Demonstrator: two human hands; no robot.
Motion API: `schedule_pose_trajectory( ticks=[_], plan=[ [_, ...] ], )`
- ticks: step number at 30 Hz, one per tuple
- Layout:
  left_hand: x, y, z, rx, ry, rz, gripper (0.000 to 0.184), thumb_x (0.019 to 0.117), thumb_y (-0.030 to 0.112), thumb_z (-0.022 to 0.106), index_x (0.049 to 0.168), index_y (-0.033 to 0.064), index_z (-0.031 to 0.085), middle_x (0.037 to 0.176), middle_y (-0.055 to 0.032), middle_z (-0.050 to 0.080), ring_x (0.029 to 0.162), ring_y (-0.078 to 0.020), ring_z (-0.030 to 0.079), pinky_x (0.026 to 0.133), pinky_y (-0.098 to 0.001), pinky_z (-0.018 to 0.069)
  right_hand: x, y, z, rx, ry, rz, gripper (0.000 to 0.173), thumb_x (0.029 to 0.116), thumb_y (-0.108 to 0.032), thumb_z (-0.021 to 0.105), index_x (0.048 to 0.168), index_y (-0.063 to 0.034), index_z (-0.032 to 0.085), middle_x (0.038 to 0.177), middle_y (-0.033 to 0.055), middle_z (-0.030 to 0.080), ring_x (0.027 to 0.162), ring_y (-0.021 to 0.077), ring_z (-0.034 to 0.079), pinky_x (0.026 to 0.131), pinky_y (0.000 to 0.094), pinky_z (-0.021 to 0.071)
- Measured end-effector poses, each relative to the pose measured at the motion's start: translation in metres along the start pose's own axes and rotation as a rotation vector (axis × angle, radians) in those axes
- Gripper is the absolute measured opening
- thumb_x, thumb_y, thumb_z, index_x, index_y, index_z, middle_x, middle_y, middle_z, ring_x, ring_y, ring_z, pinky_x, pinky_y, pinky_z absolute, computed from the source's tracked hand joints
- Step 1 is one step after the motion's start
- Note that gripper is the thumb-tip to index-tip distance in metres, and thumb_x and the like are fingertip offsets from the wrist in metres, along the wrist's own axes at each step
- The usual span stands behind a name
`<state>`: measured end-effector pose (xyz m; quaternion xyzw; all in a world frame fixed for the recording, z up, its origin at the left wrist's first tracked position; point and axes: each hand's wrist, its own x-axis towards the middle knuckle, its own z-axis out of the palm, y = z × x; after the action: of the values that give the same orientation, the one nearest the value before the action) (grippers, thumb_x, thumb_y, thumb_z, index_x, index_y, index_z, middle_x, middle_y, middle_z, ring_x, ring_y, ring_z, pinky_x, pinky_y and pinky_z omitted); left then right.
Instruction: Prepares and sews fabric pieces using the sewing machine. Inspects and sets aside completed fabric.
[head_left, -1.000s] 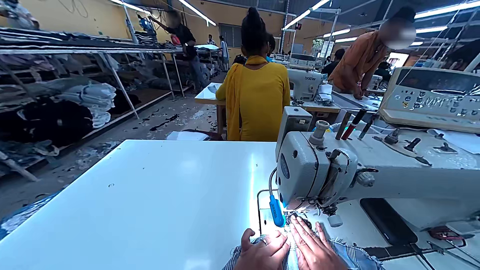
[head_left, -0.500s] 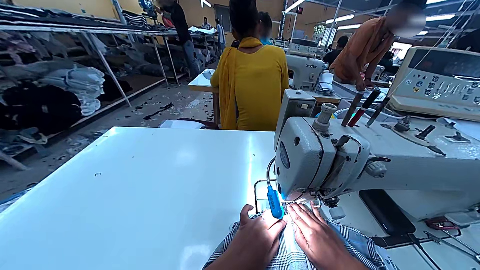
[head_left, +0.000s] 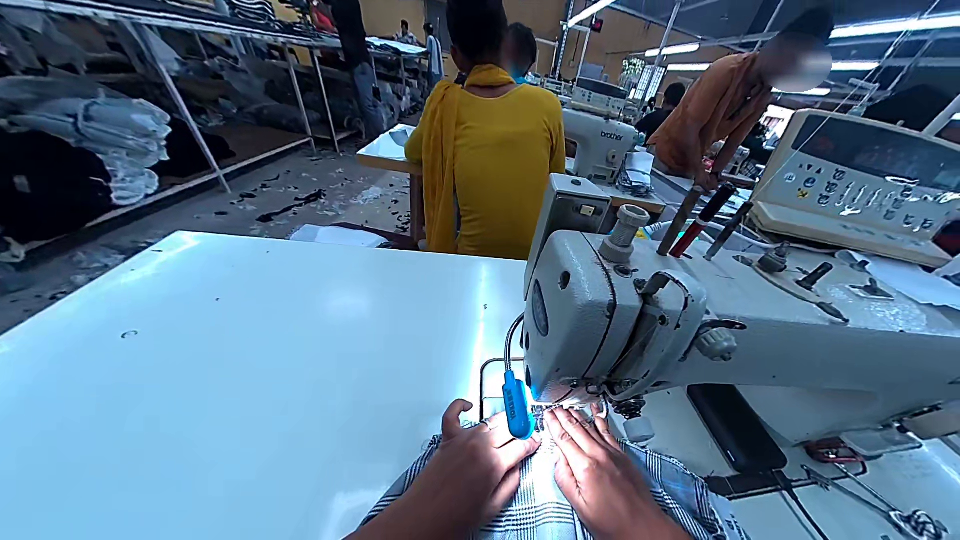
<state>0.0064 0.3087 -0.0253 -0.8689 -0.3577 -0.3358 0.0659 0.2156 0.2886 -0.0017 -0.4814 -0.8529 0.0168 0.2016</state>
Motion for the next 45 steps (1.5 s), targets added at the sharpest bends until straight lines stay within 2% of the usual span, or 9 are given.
schedule_pose_trajectory(
  ticks=[5,14,18,24,34,37,42,44,45],
  plan=[
    [0.0,-0.004,-0.002,-0.016,-0.022,0.013,0.033,0.0929,0.022,0.048,0.109,0.0256,0.077,0.107,0.0025,0.077,0.099,-0.0181,0.073,0.094,-0.063,0.0397,0.0,0.0,0.003,-0.007,0.024,-0.01,0.045,0.0995,-0.015,0.044,0.136,0.0024,0.064,0.14,0.0145,0.064,0.129,0.0315,0.063,0.113,0.0615,0.0375],
    [0.001,0.0,-0.003,-0.004,-0.027,0.002,0.032,0.092,0.021,0.051,0.11,0.0252,0.077,0.108,0.0025,0.077,0.099,-0.0189,0.073,0.094,-0.0639,0.0403,0.0,0.002,0.002,-0.01,0.02,-0.008,0.045,0.0997,-0.016,0.043,0.135,0.0014,0.065,0.14,0.0145,0.064,0.128,0.0307,0.063,0.113,0.0599,0.039],
    [0.003,0.003,-0.002,-0.01,-0.026,-0.01,0.032,0.0902,0.02,0.053,0.11,0.0239,0.078,0.106,0.0002,0.077,0.096,-0.0211,0.074,0.093,-0.0659,0.0413,0.0,0.005,0.006,-0.028,0.059,-0.023,0.045,0.0981,-0.017,0.044,0.133,-0.0001,0.067,0.136,0.0144,0.067,0.125,0.0302,0.065,0.11,0.0562,0.0436],
    [0.003,0.004,-0.004,-0.017,-0.044,-0.027,0.032,0.091,0.021,0.053,0.11,0.0251,0.078,0.107,-0.0003,0.077,0.097,-0.022,0.074,0.093,-0.0657,0.0408,0.0,0.004,0.004,-0.038,0.055,-0.021,0.044,0.098,-0.016,0.044,0.131,-0.0004,0.068,0.136,0.0132,0.067,0.127,0.0291,0.064,0.111,0.0522,0.0437],
    [0.005,0.0,-0.006,0.001,-0.044,-0.001,0.032,0.0908,0.023,0.052,0.109,0.0277,0.078,0.106,-0.0038,0.076,0.096,-0.0247,0.073,0.092,-0.0675,0.0402,0.005,0.003,0.0,-0.012,-0.004,0.021,0.044,0.1005,-0.017,0.043,0.133,-0.0003,0.067,0.136,0.0159,0.067,0.127,0.0321,0.064,0.111,0.0543,0.0429],
    [0.005,-0.003,-0.007,0.006,-0.048,0.029,0.03,0.0922,0.024,0.053,0.107,0.0285,0.079,0.104,-0.0039,0.076,0.093,-0.0247,0.073,0.093,-0.0666,0.0403,0.007,0.004,-0.002,0.017,-0.026,0.024,0.044,0.1027,-0.019,0.042,0.135,0.0002,0.066,0.138,0.016,0.065,0.129,0.0328,0.062,0.114,0.0562,0.039],
    [0.006,-0.006,-0.007,-0.032,-0.07,0.097,0.029,0.0913,0.017,0.055,0.107,0.0247,0.079,0.107,-0.004,0.076,0.096,-0.0243,0.073,0.094,-0.0629,0.0425,0.011,0.006,-0.012,0.137,-0.202,0.079,0.047,0.1065,-0.018,0.035,0.144,0.0009,0.057,0.152,0.0154,0.053,0.144,0.0298,0.048,0.124,0.0561,0.0215],
    [0.006,-0.005,-0.01,-0.065,-0.092,0.142,0.029,0.0903,0.012,0.058,0.107,0.0224,0.079,0.111,-0.0049,0.076,0.099,-0.0254,0.073,0.096,-0.0618,0.0444,0.008,0.005,-0.021,0.187,-0.318,0.146,0.051,0.1089,-0.022,0.033,0.154,-0.0012,0.044,0.162,0.0137,0.04,0.153,0.0268,0.033,0.127,0.0548,0.0092],
    [0.006,-0.006,-0.012,-0.084,-0.101,0.168,0.029,0.0899,0.009,0.059,0.107,0.0209,0.079,0.112,-0.0054,0.076,0.101,-0.0257,0.073,0.097,-0.0613,0.0455,0.004,0.001,-0.029,0.217,-0.379,0.21,0.056,0.1096,-0.027,0.034,0.159,-0.0009,0.032,0.167,0.0143,0.03,0.157,0.0273,0.022,0.127,0.0548,0.0036]
  ],
)
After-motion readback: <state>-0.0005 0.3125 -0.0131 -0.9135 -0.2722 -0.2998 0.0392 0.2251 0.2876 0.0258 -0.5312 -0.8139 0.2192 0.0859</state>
